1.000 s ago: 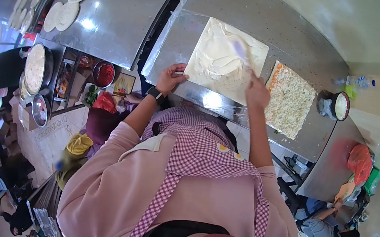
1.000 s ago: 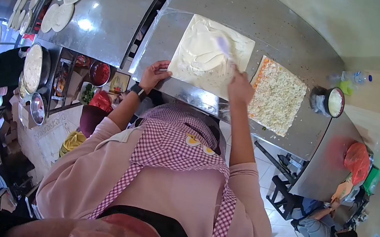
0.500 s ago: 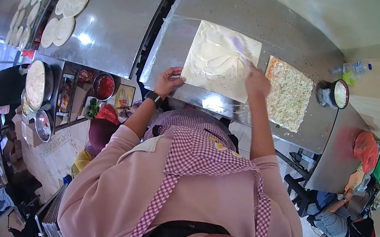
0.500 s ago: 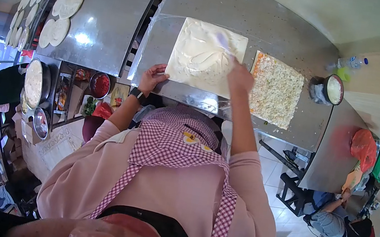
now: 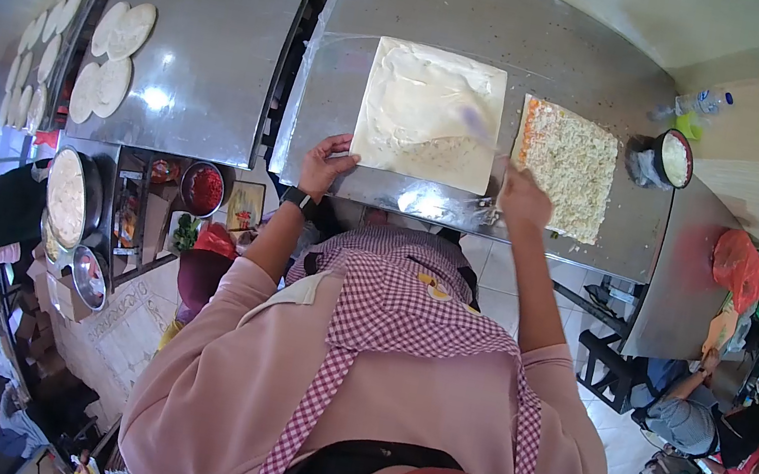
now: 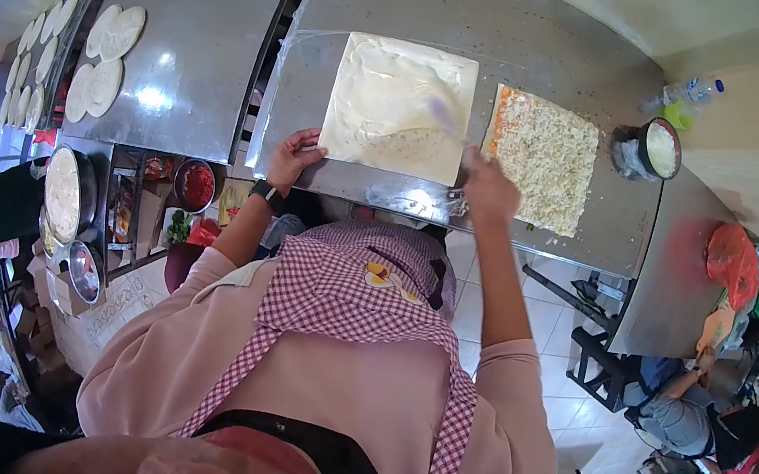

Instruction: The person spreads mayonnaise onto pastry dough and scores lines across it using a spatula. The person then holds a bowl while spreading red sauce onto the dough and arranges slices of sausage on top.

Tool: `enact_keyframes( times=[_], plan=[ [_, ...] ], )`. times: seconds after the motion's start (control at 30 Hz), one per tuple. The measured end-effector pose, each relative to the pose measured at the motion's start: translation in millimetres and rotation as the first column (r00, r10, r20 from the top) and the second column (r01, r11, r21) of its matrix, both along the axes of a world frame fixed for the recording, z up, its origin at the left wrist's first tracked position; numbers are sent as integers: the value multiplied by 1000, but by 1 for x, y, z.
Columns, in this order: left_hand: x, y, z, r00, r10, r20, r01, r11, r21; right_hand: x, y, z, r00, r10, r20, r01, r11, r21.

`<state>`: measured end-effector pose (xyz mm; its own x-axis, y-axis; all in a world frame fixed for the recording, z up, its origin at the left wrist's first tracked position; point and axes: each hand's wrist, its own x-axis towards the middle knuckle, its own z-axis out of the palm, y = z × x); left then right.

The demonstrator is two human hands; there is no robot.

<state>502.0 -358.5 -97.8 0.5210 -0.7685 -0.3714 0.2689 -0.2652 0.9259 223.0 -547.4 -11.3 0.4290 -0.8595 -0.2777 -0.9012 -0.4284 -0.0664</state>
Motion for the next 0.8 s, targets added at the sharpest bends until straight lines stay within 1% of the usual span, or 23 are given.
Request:
enact_keyframes(
  times=[0.03,0.07,0.13,0.17,0.23,0.27,0.3,0.37,0.4,0.47,0.53,0.57,0.63,0.67,0.73,0.8],
  plan=[
    [1,0,-2,1000,1,28,-1,1000,-17,-9,-12,3,998,-49,-33,48,998,-32],
    [0,0,-3,998,3,57,-1,999,-34,-15,-23,5,998,-54,-37,53,998,-30],
    [-1,-2,-1,999,2,50,0,999,-35,-18,-43,9,977,-45,207,70,990,-118],
    [-1,0,1,999,1,47,0,999,-33,-13,-47,9,977,-48,206,73,991,-112],
    [0,0,2,999,-8,50,9,999,-33,1,-52,5,932,-155,327,158,987,18],
    [0,0,1,998,-12,53,14,999,-42,8,-53,3,967,-138,216,133,990,38],
    [0,0,0,999,-14,52,16,999,-36,7,-48,-1,967,-142,213,136,990,44],
    [2,0,-1,1000,-14,24,15,999,-31,5,-33,-4,997,-55,59,51,997,65],
    [2,0,-1,1000,-15,22,16,999,-31,-3,-20,3,999,-36,-10,37,990,133],
    [0,-1,1,1000,-12,18,13,999,-38,-25,12,16,999,-49,-19,52,981,188],
    [1,-1,3,1000,-7,12,8,999,-39,-49,38,40,999,-19,36,10,974,228],
    [0,-1,2,1000,-1,8,1,999,-40,-58,39,49,999,-16,33,8,973,229],
    [0,-1,-1,1000,0,14,1,999,-40,-75,37,61,978,-91,187,16,929,370],
    [1,-1,-2,1000,-5,25,6,999,-42,-76,25,61,970,-84,227,-6,929,370],
    [1,0,-2,999,-13,41,15,999,-42,-62,0,35,929,-133,344,52,971,235],
    [1,-1,0,998,-18,58,20,999,-45,-29,-21,12,843,-127,522,62,988,140]
  ],
)
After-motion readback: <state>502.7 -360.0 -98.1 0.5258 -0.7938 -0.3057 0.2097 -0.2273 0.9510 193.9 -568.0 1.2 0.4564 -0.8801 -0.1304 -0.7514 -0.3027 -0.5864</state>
